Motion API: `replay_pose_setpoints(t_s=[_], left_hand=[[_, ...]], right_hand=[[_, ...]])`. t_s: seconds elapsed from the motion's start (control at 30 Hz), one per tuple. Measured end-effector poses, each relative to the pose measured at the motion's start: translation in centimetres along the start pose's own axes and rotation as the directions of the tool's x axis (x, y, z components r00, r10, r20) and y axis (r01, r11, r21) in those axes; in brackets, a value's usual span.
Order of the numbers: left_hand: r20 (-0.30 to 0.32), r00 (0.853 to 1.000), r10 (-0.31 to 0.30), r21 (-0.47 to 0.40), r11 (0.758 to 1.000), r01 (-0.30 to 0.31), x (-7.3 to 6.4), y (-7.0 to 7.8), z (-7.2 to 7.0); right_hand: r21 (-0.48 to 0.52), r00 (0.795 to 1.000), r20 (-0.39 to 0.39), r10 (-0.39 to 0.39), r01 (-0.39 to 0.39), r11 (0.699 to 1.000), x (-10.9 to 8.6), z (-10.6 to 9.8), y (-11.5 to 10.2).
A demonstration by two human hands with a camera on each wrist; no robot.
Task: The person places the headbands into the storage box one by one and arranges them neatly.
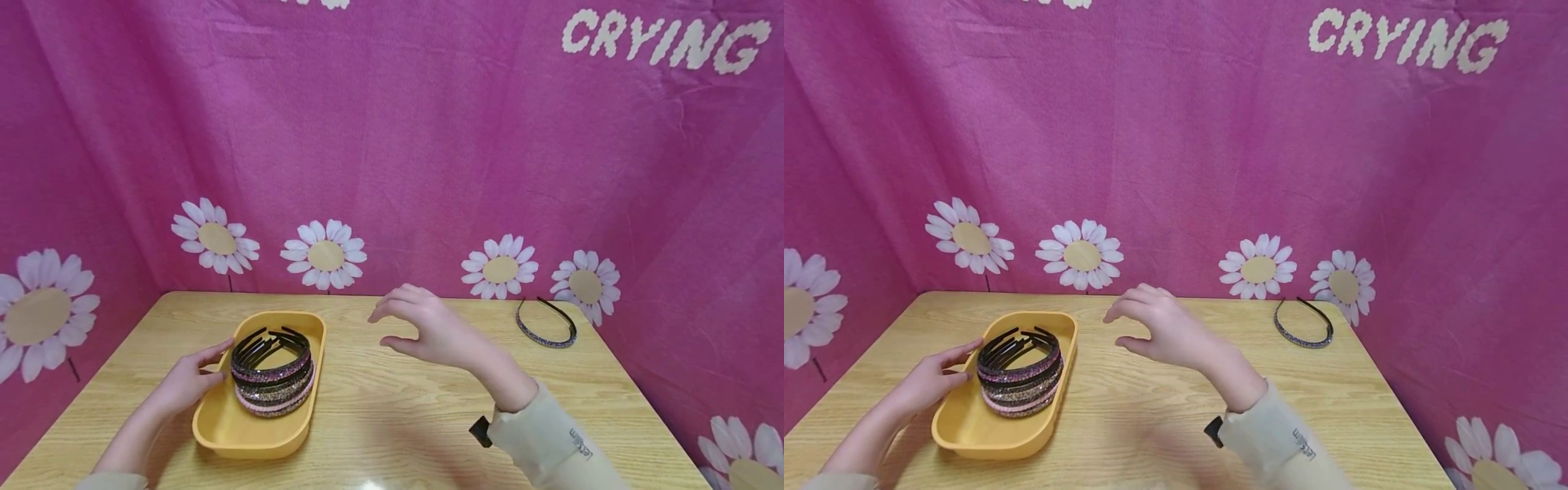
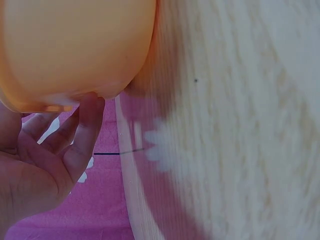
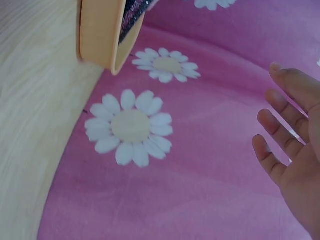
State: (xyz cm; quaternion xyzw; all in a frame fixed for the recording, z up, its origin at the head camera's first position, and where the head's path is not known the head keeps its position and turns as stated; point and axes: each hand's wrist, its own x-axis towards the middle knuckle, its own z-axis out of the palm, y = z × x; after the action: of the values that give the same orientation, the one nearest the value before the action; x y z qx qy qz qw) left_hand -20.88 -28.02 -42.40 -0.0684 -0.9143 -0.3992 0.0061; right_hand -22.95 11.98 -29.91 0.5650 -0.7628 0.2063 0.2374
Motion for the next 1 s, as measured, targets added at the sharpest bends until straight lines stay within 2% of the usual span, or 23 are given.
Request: replay_pose_setpoints(t_s=[0.4,0.57,0.7,1.0], left_hand=[[0.005,1.000,-0.005,0.011,1.000,0.005,0.1,-0.1,-0.1],[0.006,1.000,-0.003,0.019,1.000,0.003,0.1,-0.1,-0.1],[0.005,1.000,0.001,0.024,1.000,-0.001,0.1,-0.2,-0.1],[0.010,1.000,-0.006,0.009,1.000,0.006,0.1,-0.3,0.0]], right_hand=[[-0.045,0.995,-0.046,0.094,-0.096,0.994,-4.3,-3.9,0.4],[-0.074,0.988,-0.112,0.111,-0.119,0.990,-6.6,-5.1,1.2],[-0.112,0.975,-0.189,0.115,-0.137,0.984,-8.5,-5.6,2.0],[-0.155,0.935,-0.265,0.236,-0.282,0.947,-13.1,-6.3,4.0]])
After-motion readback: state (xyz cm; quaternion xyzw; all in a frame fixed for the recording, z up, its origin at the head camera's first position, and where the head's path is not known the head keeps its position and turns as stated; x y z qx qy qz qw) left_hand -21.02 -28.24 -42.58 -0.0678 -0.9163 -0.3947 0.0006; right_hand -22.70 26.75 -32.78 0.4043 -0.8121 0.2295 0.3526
